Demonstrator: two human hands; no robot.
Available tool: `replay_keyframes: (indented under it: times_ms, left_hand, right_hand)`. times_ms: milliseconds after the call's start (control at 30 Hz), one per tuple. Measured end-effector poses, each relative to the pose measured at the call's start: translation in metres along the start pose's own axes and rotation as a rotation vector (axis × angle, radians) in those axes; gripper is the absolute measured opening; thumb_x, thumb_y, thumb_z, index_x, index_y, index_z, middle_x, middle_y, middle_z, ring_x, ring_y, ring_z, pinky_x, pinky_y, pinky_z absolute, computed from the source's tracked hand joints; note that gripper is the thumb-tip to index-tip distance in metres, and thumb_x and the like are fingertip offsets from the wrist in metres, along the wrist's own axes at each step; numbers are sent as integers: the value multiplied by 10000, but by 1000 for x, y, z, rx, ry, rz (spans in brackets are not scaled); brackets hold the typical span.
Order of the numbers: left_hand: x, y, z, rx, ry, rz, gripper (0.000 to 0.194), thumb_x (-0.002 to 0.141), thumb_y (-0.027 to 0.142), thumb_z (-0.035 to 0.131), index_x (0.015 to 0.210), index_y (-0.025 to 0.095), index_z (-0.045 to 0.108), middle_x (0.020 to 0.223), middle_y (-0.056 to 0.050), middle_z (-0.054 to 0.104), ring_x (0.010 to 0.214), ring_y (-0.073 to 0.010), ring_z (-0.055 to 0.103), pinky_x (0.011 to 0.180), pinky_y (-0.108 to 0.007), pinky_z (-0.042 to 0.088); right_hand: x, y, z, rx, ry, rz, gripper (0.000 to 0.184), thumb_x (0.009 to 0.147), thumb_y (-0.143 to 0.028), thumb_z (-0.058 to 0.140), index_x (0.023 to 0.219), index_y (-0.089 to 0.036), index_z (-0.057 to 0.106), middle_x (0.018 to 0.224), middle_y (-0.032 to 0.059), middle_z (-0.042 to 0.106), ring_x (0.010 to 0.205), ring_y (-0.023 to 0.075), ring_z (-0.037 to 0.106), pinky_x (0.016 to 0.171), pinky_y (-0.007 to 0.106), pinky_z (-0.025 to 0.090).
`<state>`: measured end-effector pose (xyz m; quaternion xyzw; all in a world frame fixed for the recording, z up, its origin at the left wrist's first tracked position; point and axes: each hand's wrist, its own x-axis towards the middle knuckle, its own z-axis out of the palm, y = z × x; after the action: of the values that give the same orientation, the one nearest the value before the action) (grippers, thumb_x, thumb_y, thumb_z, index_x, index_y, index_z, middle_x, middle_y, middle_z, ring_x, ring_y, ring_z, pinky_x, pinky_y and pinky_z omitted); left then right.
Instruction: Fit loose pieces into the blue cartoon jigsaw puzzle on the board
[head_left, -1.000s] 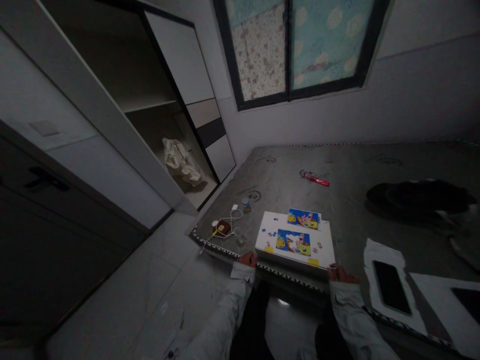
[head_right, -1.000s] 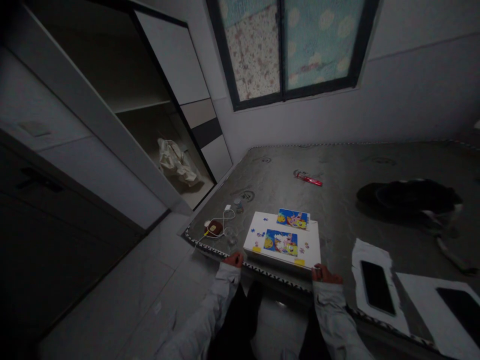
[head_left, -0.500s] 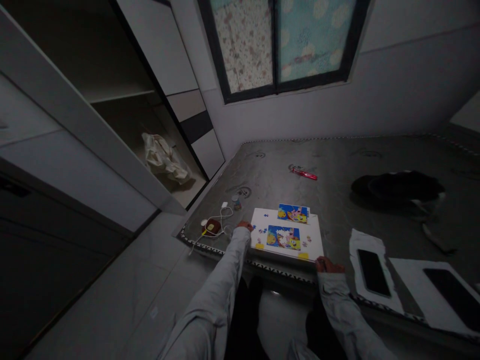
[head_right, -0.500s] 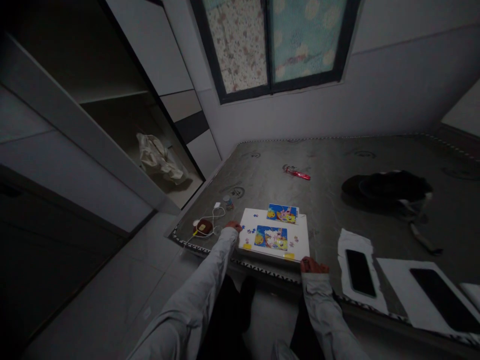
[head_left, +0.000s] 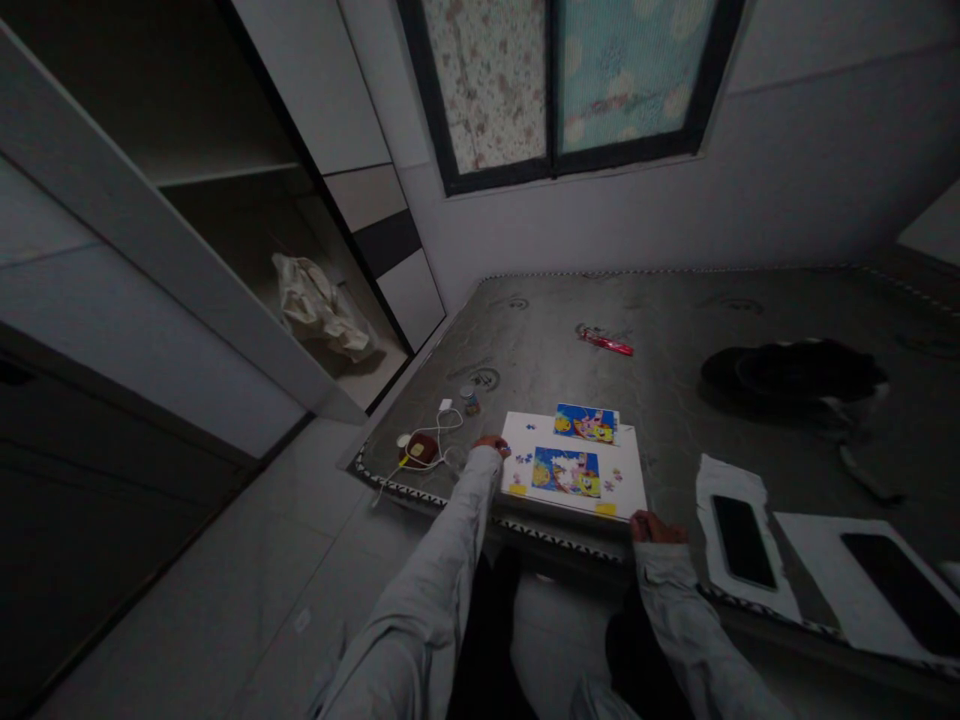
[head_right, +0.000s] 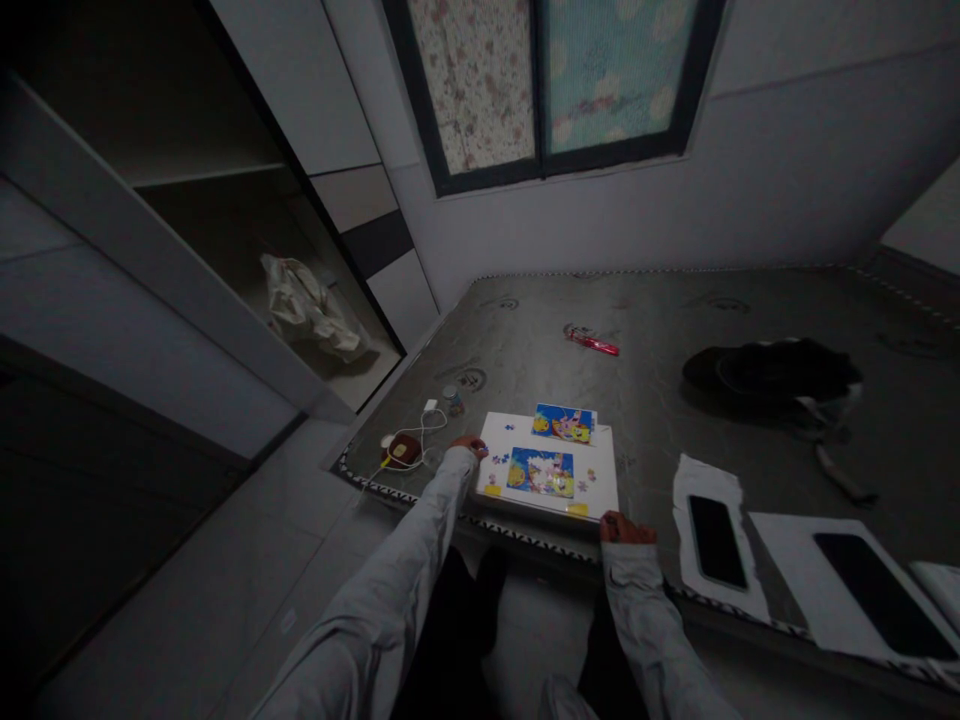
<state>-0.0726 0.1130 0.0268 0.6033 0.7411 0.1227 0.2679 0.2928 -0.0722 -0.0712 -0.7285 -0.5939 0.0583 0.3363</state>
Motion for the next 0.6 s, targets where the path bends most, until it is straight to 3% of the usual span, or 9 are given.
replay_keyframes:
  times_ms: [133,267,433,600]
  left_hand:
    - [4,-2,2,-74,-5,25,235,748,128,825,960,209,763,1008,-12,800,917,-141,720,770,-187,516]
    - [-8,-2,-2,-148,32,53,175,811,143,751,977,195,763,999,-30,800,918,-159,729,799,-227,544]
    - [-44,7,-11,-291,74,126,244,866,184,710,1105,191,759,993,-56,807,917,-157,745,862,-249,560]
    - [-87,20,-19,-360,105,232,102,852,250,736,912,192,795,943,-42,811,933,-180,740,874,-268,567]
  right_hand:
    - [1,0,-2,6,17,-8,466,888,-570,394,825,-221,697,689,98,741,641,254,664,776,451,430]
    - [3,-2,-4,17,29,-5,543,898,-654,358,800,-243,699,692,111,746,639,275,674,756,467,430]
    - [1,-6,-11,34,10,11,666,916,-719,310,798,-208,721,739,157,767,666,296,696,820,505,416]
    - [-1,-16,-21,64,7,50,726,880,-792,286,755,-223,718,706,165,762,636,294,685,796,491,403]
